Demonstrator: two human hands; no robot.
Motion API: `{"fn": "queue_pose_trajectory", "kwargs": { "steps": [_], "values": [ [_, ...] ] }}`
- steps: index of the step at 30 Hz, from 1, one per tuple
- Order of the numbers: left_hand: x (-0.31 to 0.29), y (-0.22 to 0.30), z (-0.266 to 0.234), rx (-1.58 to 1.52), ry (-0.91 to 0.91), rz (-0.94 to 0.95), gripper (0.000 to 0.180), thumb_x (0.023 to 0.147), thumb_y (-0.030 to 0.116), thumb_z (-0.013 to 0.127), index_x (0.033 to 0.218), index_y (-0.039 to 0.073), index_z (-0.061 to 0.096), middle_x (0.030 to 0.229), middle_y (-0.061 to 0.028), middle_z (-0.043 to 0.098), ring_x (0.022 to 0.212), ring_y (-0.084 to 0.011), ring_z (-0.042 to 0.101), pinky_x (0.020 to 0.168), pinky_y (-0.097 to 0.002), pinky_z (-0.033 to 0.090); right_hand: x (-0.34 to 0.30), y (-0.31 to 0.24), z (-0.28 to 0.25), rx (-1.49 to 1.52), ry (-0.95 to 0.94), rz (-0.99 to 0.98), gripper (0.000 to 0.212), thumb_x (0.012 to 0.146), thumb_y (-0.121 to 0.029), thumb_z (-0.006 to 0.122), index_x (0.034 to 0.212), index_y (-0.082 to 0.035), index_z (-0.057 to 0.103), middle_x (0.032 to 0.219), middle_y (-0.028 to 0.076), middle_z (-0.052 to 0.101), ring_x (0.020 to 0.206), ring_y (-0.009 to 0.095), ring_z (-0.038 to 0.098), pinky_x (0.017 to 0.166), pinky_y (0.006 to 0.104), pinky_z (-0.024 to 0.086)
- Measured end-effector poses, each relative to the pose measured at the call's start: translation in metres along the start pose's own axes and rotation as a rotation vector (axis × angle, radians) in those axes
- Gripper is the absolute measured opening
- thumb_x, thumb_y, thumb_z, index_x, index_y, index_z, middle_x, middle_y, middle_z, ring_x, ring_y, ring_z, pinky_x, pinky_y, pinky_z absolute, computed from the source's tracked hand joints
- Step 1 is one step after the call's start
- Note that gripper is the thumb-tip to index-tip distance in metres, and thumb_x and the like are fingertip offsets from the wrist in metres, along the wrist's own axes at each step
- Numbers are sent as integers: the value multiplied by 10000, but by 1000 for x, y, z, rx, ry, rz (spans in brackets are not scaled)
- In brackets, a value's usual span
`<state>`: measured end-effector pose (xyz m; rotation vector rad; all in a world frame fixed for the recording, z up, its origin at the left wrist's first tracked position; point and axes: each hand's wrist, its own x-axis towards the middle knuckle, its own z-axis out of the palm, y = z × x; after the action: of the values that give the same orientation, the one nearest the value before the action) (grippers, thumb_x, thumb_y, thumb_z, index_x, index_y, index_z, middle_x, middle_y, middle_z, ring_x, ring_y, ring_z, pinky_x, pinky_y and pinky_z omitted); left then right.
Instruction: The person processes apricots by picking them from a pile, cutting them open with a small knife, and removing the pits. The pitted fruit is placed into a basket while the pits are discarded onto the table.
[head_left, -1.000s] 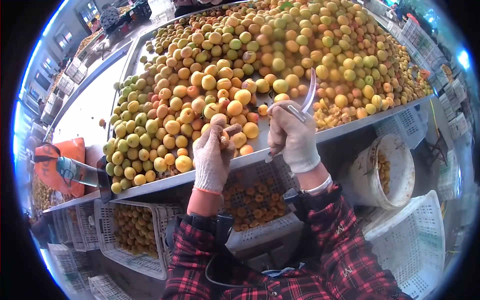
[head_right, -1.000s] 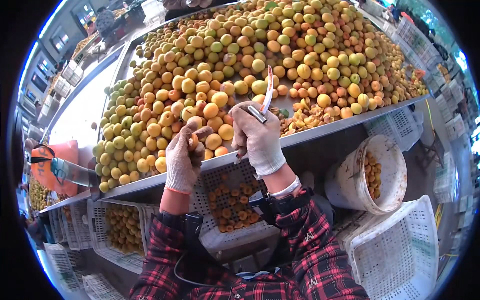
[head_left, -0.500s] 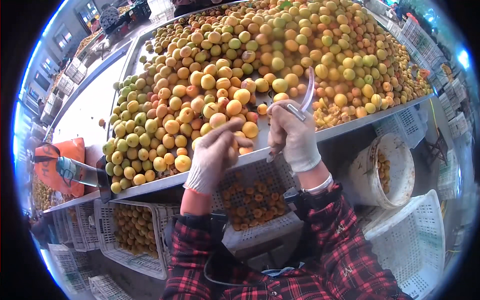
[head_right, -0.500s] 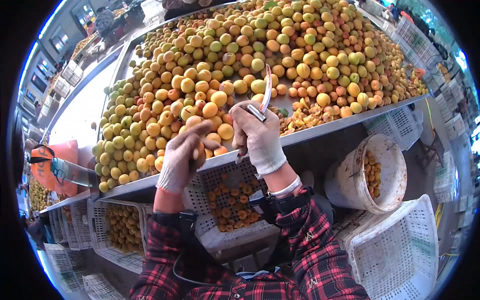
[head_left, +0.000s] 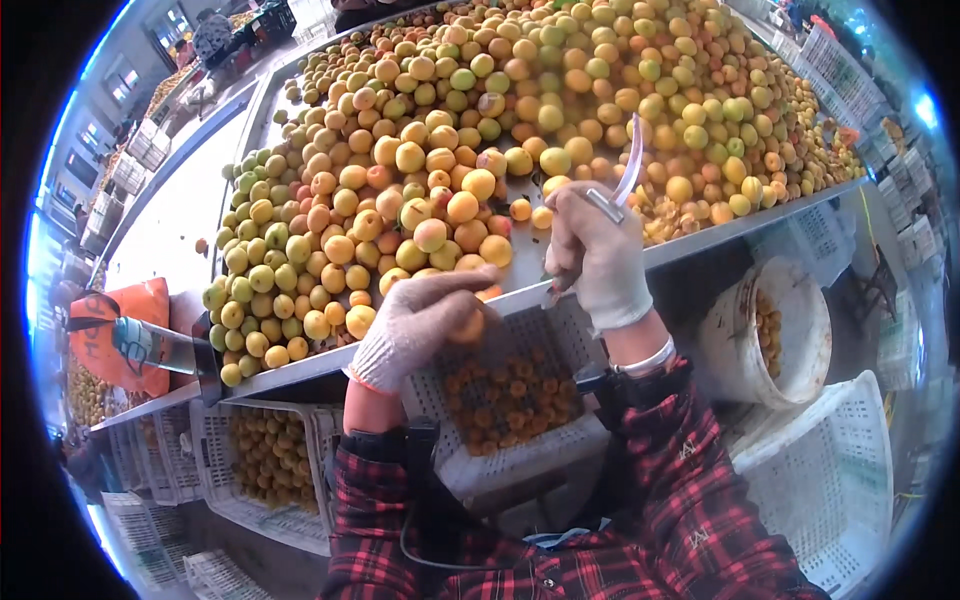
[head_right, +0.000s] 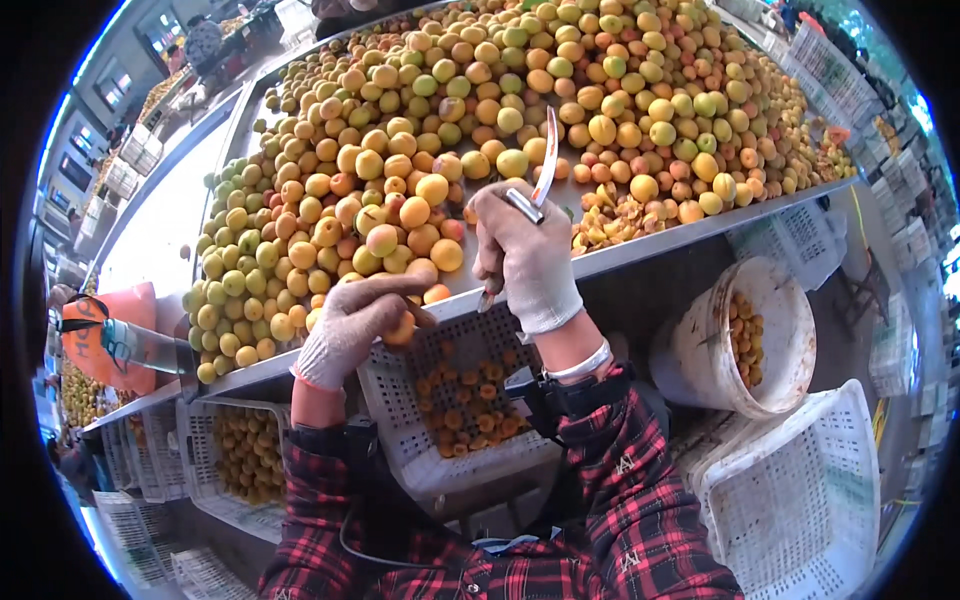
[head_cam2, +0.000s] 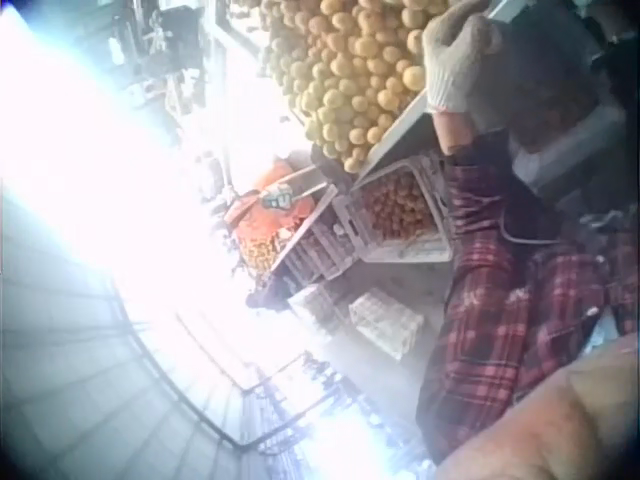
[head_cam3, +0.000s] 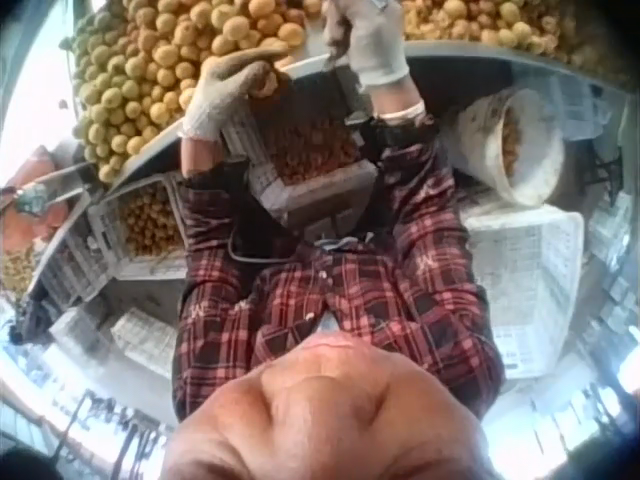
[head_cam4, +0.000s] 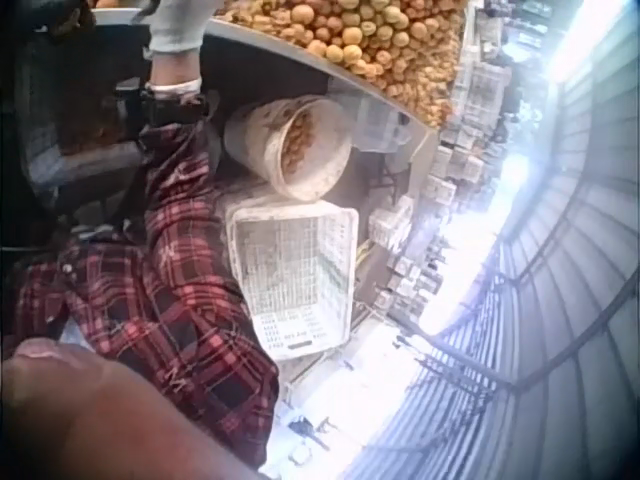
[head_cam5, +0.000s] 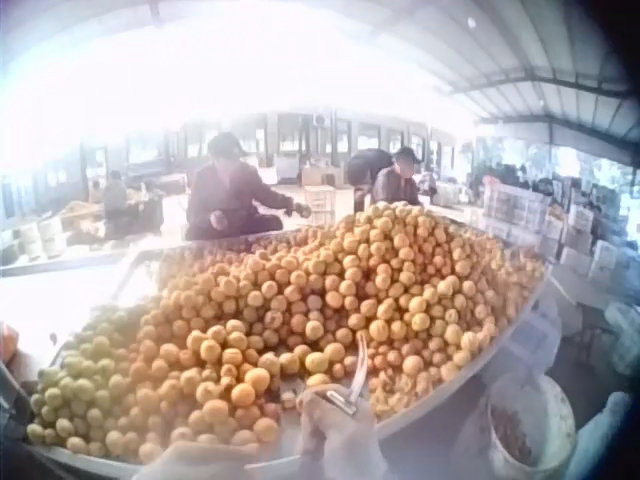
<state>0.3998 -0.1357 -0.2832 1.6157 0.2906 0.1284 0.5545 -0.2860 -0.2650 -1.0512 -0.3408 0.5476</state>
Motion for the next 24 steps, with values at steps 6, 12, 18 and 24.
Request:
{"fn": "queue_pose_trajectory", "kwargs": {
  "steps": [6, 12, 18, 24],
  "values": [
    [-1, 7, 4, -41, 45, -57, 334, 875, 61, 582, 1194, -21, 637, 1098, -94, 682, 967, -125, 629, 889, -257, 489, 3, -9, -8, 1, 20, 5, 147, 901, -160, 638, 878, -16, 616, 564, 0, 520, 417, 80, 493, 365, 207, 375],
    [23, -34, -19, 756, 704, 267, 460, 802, 97, 705, 1241, 25, 587, 1238, -174, 610, 1151, -297, 585, 980, -350, 464, 0, -8, -7, -146, -29, 101, 148, 918, -172, 628, 923, -26, 607, 638, 2, 546, 442, 73, 519, 375, 209, 389],
    [52, -40, -6, 1053, 679, 151, 570, 747, 155, 720, 1288, 94, 553, 1423, -217, 434, 1265, -366, 478, 1024, -389, 425, -10, -7, -14, -296, -200, 149, 278, 943, -190, 534, 1149, -3, 528, 780, 40, 581, 549, 114, 594, 437, 229, 441],
    [61, -54, -10, 959, 718, 265, 439, 778, 69, 674, 1205, 78, 574, 1334, -192, 505, 1179, -390, 526, 972, -414, 460, -8, -8, -24, -384, -248, 211, 267, 1018, -265, 468, 1175, -61, 538, 775, 24, 579, 569, 112, 615, 427, 227, 451]
  ]
}}
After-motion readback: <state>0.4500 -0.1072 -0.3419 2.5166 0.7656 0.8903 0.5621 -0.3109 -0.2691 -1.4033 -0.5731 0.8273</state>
